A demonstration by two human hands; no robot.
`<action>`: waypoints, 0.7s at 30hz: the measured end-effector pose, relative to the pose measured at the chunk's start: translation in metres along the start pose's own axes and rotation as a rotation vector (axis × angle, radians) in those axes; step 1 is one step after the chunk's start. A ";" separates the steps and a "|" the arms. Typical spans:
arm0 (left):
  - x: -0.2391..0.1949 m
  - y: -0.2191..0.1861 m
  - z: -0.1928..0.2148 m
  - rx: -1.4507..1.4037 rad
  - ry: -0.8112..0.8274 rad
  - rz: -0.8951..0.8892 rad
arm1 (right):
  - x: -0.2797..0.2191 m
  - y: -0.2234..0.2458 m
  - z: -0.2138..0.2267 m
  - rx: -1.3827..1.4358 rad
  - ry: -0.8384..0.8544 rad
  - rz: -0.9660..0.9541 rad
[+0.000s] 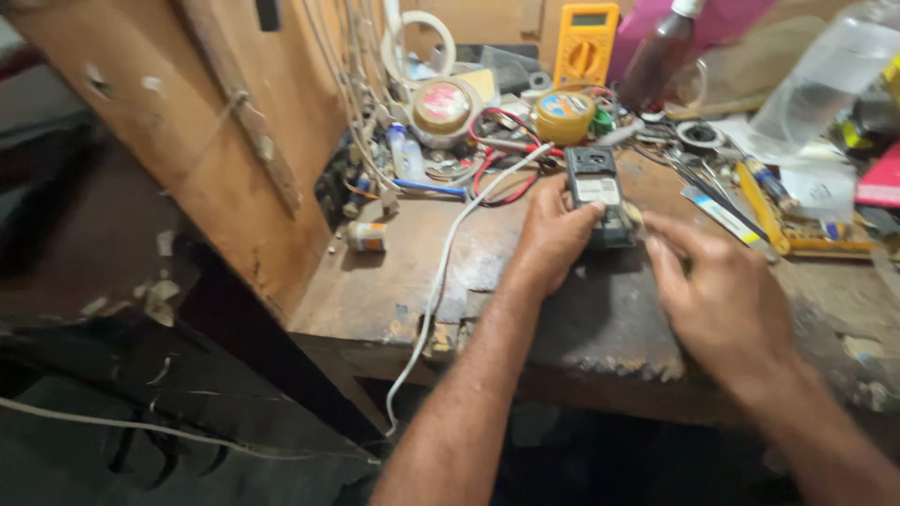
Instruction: The person uses a small brush to clean the surface of a black electronic device held in their left hand. They repeatedly brush the top and sides of the device on a cluttered workbench.
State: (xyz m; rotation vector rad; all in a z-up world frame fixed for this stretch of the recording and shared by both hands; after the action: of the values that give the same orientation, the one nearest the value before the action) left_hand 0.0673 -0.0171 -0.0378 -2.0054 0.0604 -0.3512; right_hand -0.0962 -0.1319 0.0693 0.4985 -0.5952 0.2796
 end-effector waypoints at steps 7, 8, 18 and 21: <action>0.004 -0.003 0.003 0.042 -0.011 0.044 | 0.013 0.001 -0.002 -0.006 0.079 -0.086; 0.002 0.001 0.003 0.016 -0.008 0.061 | 0.013 0.000 0.000 0.011 0.047 -0.051; 0.015 0.003 0.001 0.058 -0.071 0.061 | 0.016 -0.028 -0.008 0.077 -0.001 -0.023; 0.032 -0.003 -0.003 -0.115 0.020 0.057 | 0.026 -0.034 -0.018 -0.062 0.157 -0.140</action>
State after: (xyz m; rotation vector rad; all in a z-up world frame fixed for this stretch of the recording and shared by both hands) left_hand 0.0966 -0.0244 -0.0269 -2.1089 0.1532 -0.3384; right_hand -0.0541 -0.1482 0.0589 0.4516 -0.4127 0.1651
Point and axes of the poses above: each hand's wrist, its own x-axis towards the middle knuckle, its own z-axis out of the back of the hand, y = z × x, the point moved 5 cm from there along x, towards the middle knuckle, and after that the axes turned 8 degrees about z, right-handed, at the moved point
